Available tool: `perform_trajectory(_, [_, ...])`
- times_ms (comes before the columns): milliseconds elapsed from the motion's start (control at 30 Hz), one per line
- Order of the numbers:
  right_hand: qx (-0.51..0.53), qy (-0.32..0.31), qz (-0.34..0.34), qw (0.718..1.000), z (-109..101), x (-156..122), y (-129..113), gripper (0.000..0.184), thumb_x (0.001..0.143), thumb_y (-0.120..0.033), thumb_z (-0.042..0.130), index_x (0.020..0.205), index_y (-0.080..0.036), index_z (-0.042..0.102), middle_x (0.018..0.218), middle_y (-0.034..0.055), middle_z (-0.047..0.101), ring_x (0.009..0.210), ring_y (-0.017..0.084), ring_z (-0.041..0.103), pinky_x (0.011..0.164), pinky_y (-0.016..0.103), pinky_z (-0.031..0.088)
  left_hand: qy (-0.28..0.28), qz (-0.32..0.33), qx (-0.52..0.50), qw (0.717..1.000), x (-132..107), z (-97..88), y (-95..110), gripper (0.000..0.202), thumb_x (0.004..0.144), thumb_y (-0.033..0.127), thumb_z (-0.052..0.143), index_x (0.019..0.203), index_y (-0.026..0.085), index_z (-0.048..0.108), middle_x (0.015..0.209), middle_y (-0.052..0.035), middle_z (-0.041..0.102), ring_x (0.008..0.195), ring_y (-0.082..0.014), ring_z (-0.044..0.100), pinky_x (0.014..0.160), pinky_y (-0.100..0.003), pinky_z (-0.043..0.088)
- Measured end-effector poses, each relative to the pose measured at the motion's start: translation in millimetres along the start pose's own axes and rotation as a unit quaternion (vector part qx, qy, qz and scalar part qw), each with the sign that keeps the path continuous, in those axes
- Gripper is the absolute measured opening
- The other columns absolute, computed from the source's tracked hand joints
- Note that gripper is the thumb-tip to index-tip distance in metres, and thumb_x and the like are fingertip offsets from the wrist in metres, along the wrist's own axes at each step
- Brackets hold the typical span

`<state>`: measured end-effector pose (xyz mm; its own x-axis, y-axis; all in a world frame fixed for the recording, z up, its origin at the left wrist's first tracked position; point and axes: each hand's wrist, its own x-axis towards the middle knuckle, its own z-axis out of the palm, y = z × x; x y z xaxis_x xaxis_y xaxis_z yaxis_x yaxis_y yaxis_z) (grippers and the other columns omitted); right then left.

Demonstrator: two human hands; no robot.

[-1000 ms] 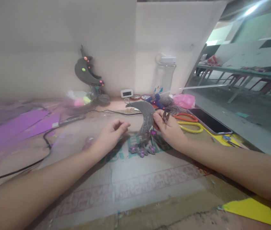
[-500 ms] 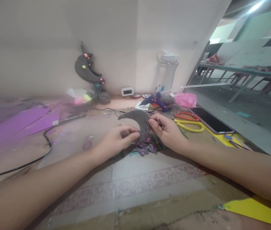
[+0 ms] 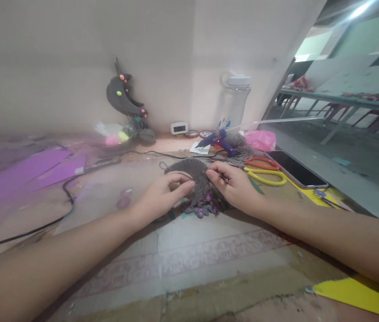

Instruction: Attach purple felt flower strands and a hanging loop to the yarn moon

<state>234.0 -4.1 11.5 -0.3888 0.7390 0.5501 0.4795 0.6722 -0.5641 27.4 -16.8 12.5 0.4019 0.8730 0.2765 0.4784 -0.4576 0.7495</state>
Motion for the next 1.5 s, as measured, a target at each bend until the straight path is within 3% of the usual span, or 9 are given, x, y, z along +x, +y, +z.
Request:
perform_trajectory(100, [-0.024,-0.025,-0.003,0.999,-0.4,0.2,-0.5,0.023,0.092,-0.031,0.046,0.073,-0.019,0.051,0.062,-0.0028,0.049,0.056,0.011,0.042,0.052,0.022,0.031,0.004,-0.072,0.024,0.997,-1.6,-0.6,1.6,0.034,0.084,0.051,0.055,0.080,0.019,0.065,0.078,-0.0025,0.068,0.072,-0.0176,0.061,0.065,-0.025,0.047])
perform_trajectory(200, [-0.036,-0.048,-0.003,0.998,-1.0,0.3,-1.9,0.025,0.091,-0.032,0.047,0.071,-0.019,0.052,0.061,-0.0024,0.050,0.056,0.011,0.044,0.052,0.022,0.031,0.007,-0.090,0.037,0.995,-3.0,-0.7,3.1,0.035,0.083,0.052,0.055,0.077,0.018,0.063,0.068,-0.0001,0.064,0.061,-0.0150,0.057,0.057,-0.024,0.042])
perform_trajectory(400, [-0.037,-0.045,0.000,0.998,-1.0,0.3,-1.5,0.023,0.090,-0.030,0.049,0.070,-0.019,0.052,0.061,-0.0025,0.050,0.057,0.011,0.044,0.052,0.022,0.031,0.017,-0.051,0.022,0.998,-1.2,-0.3,1.2,0.025,0.086,0.039,0.051,0.077,0.018,0.062,0.076,-0.0010,0.064,0.071,-0.0163,0.058,0.066,-0.025,0.044])
perform_trajectory(533, [-0.014,-0.020,0.016,1.000,0.8,0.9,0.6,0.023,0.092,-0.032,0.047,0.073,-0.020,0.052,0.063,-0.0024,0.050,0.059,0.011,0.045,0.054,0.023,0.034,0.004,-0.001,-0.004,1.000,1.3,0.1,0.0,0.031,0.090,0.036,0.044,0.071,0.018,0.060,0.081,-0.0026,0.064,0.082,-0.0176,0.059,0.076,-0.026,0.045])
perform_trajectory(733, [-0.017,-0.027,0.027,0.999,0.9,0.5,5.7,0.020,0.092,-0.038,0.049,0.084,-0.020,0.053,0.068,-0.0018,0.052,0.062,0.012,0.047,0.057,0.024,0.038,-0.010,-0.029,0.013,0.999,0.7,1.8,-1.3,0.025,0.082,0.042,0.058,0.076,0.018,0.063,0.079,-0.0012,0.064,0.078,-0.0171,0.059,0.069,-0.025,0.046])
perform_trajectory(900, [-0.097,-0.006,-0.061,0.993,-15.6,0.8,12.1,0.033,0.092,-0.040,0.048,0.118,-0.020,0.047,0.100,0.0074,0.058,0.084,0.020,0.056,0.072,0.032,0.045,0.005,-0.088,-0.034,0.996,1.3,2.2,-5.8,0.026,0.083,0.043,0.055,0.076,0.018,0.059,0.069,0.0009,0.059,0.064,-0.0135,0.055,0.058,-0.023,0.043])
perform_trajectory(1100, [-0.246,-0.054,-0.189,0.949,-22.0,1.8,9.0,0.041,0.099,-0.038,0.034,0.129,-0.019,0.054,0.095,0.0095,0.060,0.079,0.020,0.057,0.065,0.030,0.044,0.006,-0.102,-0.025,0.994,0.4,2.6,-3.6,0.022,0.081,0.039,0.056,0.073,0.019,0.057,0.066,0.0023,0.058,0.059,-0.0125,0.053,0.055,-0.023,0.039])
perform_trajectory(1300, [-0.285,-0.013,-0.234,0.929,-11.5,0.1,8.3,0.029,0.098,-0.030,0.043,0.110,-0.015,0.064,0.080,0.0064,0.064,0.070,0.017,0.057,0.060,0.027,0.041,-0.008,-0.087,-0.018,0.996,0.0,3.6,-0.5,0.017,0.079,0.034,0.057,0.072,0.019,0.059,0.065,0.0024,0.058,0.061,-0.0126,0.052,0.056,-0.023,0.038])
perform_trajectory(1500, [-0.304,-0.007,-0.254,0.918,-10.3,2.8,12.1,0.027,0.098,-0.031,0.043,0.100,-0.016,0.066,0.077,0.0052,0.066,0.069,0.016,0.059,0.059,0.026,0.040,-0.016,-0.094,-0.033,0.995,-0.8,4.0,-0.6,0.016,0.081,0.033,0.056,0.072,0.019,0.055,0.064,0.0032,0.056,0.060,-0.0118,0.052,0.055,-0.021,0.039])
